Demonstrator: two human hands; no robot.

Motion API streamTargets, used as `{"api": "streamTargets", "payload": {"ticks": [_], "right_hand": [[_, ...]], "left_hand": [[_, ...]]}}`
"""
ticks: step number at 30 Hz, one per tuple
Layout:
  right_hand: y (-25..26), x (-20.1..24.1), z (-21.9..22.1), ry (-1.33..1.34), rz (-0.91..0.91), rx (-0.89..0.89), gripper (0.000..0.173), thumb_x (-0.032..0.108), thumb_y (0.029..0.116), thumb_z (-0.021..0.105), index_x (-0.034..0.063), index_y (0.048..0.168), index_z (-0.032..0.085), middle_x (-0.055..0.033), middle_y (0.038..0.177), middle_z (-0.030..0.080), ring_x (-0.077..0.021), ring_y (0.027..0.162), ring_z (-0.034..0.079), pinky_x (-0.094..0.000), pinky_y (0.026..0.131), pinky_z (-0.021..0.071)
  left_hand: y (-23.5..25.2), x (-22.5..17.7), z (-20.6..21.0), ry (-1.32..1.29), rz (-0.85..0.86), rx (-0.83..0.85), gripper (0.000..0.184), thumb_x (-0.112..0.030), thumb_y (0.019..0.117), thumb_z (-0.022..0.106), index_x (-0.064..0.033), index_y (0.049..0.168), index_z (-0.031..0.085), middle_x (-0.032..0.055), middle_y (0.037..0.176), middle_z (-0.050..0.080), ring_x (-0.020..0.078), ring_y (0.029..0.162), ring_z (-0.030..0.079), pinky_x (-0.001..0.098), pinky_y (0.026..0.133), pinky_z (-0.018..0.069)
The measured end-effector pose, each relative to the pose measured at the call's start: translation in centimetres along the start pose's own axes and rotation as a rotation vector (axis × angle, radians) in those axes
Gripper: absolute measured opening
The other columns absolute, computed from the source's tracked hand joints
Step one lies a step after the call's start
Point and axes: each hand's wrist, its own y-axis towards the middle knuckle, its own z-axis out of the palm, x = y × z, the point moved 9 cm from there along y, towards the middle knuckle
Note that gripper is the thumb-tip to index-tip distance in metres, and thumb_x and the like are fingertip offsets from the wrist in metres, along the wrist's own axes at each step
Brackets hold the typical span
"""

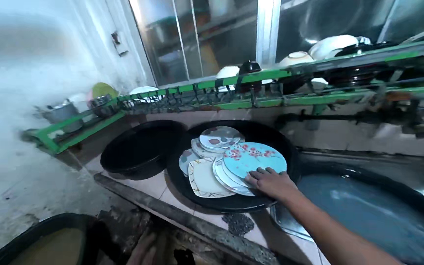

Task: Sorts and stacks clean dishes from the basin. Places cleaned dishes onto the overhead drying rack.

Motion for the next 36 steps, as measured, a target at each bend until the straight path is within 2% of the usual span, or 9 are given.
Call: {"api": "streamTargets", "payload": {"ticks": [4,10,15,17,21,24,29,33,36], "right_hand": [[0.4,-0.1,0.3,-0.017,-0.028,0.004,0.062,0.060,0.1076,0.028,0.0244,0.152,0.051,-0.0088,0.160,0.045,-0.0357,0.150,0.037,-0.0678,0.116,0.0259],[0.5,-0.8,0.0,0.045,-0.029,-0.059,0.059,0.062,0.1058,0.033,0.0270,0.143,0.062,-0.0051,0.148,0.059,-0.0308,0.142,0.048,-0.0584,0.121,0.0254],[0.9,-0.7,-0.1,0.014,-0.062,-0.069,0.065,0.072,0.1000,0.036,0.0300,0.142,0.063,-0.0057,0.149,0.058,-0.0325,0.142,0.047,-0.0601,0.120,0.0257],[0.7,-0.5,0.0,0.014,-0.081,-0.030,0.071,0.075,0.0971,0.040,0.0300,0.149,0.054,-0.0058,0.157,0.049,-0.0332,0.148,0.040,-0.0626,0.122,0.0216],[0.7,-0.1,0.5,-0.020,-0.094,0.017,0.082,0.080,0.0915,0.046,0.0315,0.158,0.042,-0.0050,0.165,0.038,-0.0328,0.153,0.032,-0.0624,0.123,0.0201],[1.2,0.7,0.9,-0.039,-0.100,0.093,0.090,0.075,0.0906,0.056,0.0289,0.163,0.030,-0.0077,0.171,0.023,-0.0340,0.157,0.019,-0.0650,0.123,0.0139],[2.5,3.9,2.2,-0.111,-0.161,0.211,0.108,0.063,0.0856,0.073,0.0249,0.167,0.013,-0.0101,0.174,0.002,-0.0389,0.159,0.001,-0.0701,0.122,0.0066],[4.0,4.6,2.6,-0.048,-0.172,0.127,0.100,0.050,0.0835,0.081,0.0286,0.164,0.026,-0.0087,0.173,0.013,-0.0376,0.159,0.009,-0.0692,0.122,0.0121],[4.4,3.8,1.7,0.048,-0.138,0.033,0.091,0.035,0.0811,0.086,0.0264,0.159,0.040,-0.0089,0.170,0.025,-0.0351,0.157,0.019,-0.0695,0.122,0.0131]], "left_hand": [[13.3,-6.4,4.6,0.042,0.395,0.126,0.043,-0.023,0.1040,0.051,-0.0010,0.140,0.060,0.0172,0.150,0.053,0.0275,0.142,0.049,0.0432,0.119,0.0375],[26.5,-6.6,13.3,0.487,0.030,0.334,0.066,-0.036,0.1017,0.058,-0.0037,0.156,0.040,0.0225,0.167,0.022,0.0380,0.153,0.026,0.0532,0.122,0.0295],[30.9,-5.7,15.7,0.349,-0.049,0.290,0.076,-0.033,0.0994,0.062,-0.0082,0.162,0.027,0.0270,0.168,0.006,0.0468,0.151,0.024,0.0580,0.118,0.0336],[31.6,-5.6,15.8,0.315,-0.057,0.293,0.071,-0.036,0.1012,0.059,-0.0122,0.162,0.030,0.0235,0.169,0.014,0.0441,0.153,0.023,0.0602,0.120,0.0294],[32.8,-5.5,15.5,0.334,-0.042,0.247,0.056,-0.027,0.1022,0.055,-0.0196,0.156,0.043,0.0181,0.151,0.051,0.0395,0.142,0.043,0.0642,0.114,0.0323],[33.5,-5.9,15.8,0.224,-0.023,0.278,0.062,-0.011,0.0981,0.059,-0.0140,0.157,0.039,0.0245,0.146,0.051,0.0413,0.134,0.052,0.0597,0.108,0.0439],[34.0,-5.0,15.7,-0.076,-0.088,0.311,0.068,-0.002,0.0969,0.059,-0.0089,0.159,0.031,0.0239,0.151,0.047,0.0392,0.134,0.052,0.0564,0.107,0.0461],[34.1,-4.7,16.9,-0.340,-0.164,0.421,0.044,-0.010,0.1013,0.058,-0.0037,0.144,0.051,0.0215,0.132,0.062,0.0313,0.116,0.063,0.0485,0.097,0.0522],[34.1,-4.5,17.0,-0.504,-0.266,0.466,0.039,-0.013,0.1025,0.057,-0.0017,0.139,0.054,0.0210,0.125,0.065,0.0297,0.111,0.065,0.0468,0.094,0.0540]]}}
